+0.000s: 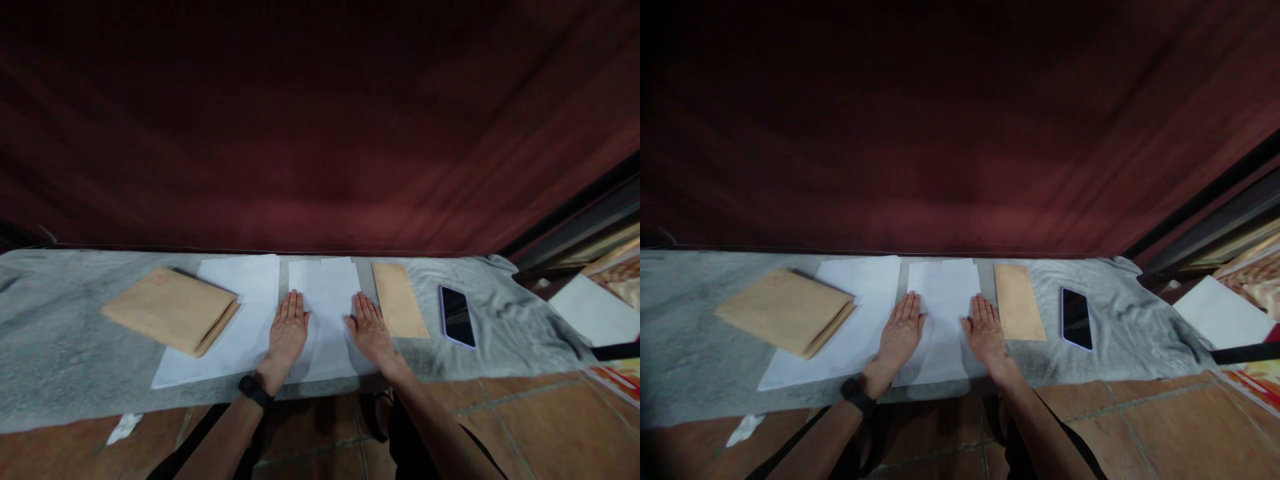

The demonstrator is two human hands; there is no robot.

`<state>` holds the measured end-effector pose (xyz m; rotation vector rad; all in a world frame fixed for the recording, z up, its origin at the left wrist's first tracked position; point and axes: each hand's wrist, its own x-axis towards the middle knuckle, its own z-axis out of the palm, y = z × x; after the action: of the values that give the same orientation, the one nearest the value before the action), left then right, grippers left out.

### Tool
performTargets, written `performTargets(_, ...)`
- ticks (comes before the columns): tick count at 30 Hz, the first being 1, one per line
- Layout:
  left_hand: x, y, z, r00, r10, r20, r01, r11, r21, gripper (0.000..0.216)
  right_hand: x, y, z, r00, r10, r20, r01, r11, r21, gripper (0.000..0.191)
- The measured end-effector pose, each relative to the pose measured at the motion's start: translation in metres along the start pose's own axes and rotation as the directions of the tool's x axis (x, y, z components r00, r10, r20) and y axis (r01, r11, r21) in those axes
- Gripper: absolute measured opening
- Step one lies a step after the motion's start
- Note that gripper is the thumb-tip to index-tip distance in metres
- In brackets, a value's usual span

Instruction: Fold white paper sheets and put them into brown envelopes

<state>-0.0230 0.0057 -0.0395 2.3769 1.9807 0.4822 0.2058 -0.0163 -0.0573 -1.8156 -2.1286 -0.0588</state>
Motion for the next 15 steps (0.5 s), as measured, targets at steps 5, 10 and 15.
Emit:
performTargets(5, -0.022, 0.012, -0.017, 0.946, 0.310, 0.089, -0.299, 0.947, -0.117, 0.066, -0.003, 0.009, -0.017, 0.991, 0.080, 0.109, -0.088, 0.994, 0.066, 0.051)
performTargets(10, -0.044, 0.023, -0.027, 0.852, 0.485, 0.199, -0.449, 0.871, -0.200, 0.075, 0.006, 0.011, -0.038, 0.977, 0.157, 0.142, -0.172, 0.980, 0.103, 0.042)
performTargets(15, -0.047, 0.021, -0.037, 0.837, 0.498, 0.227, -0.462, 0.865, -0.196, 0.064, 0.004, 0.002, -0.051, 0.962, 0.186, 0.200, -0.202, 0.977, 0.063, 0.038)
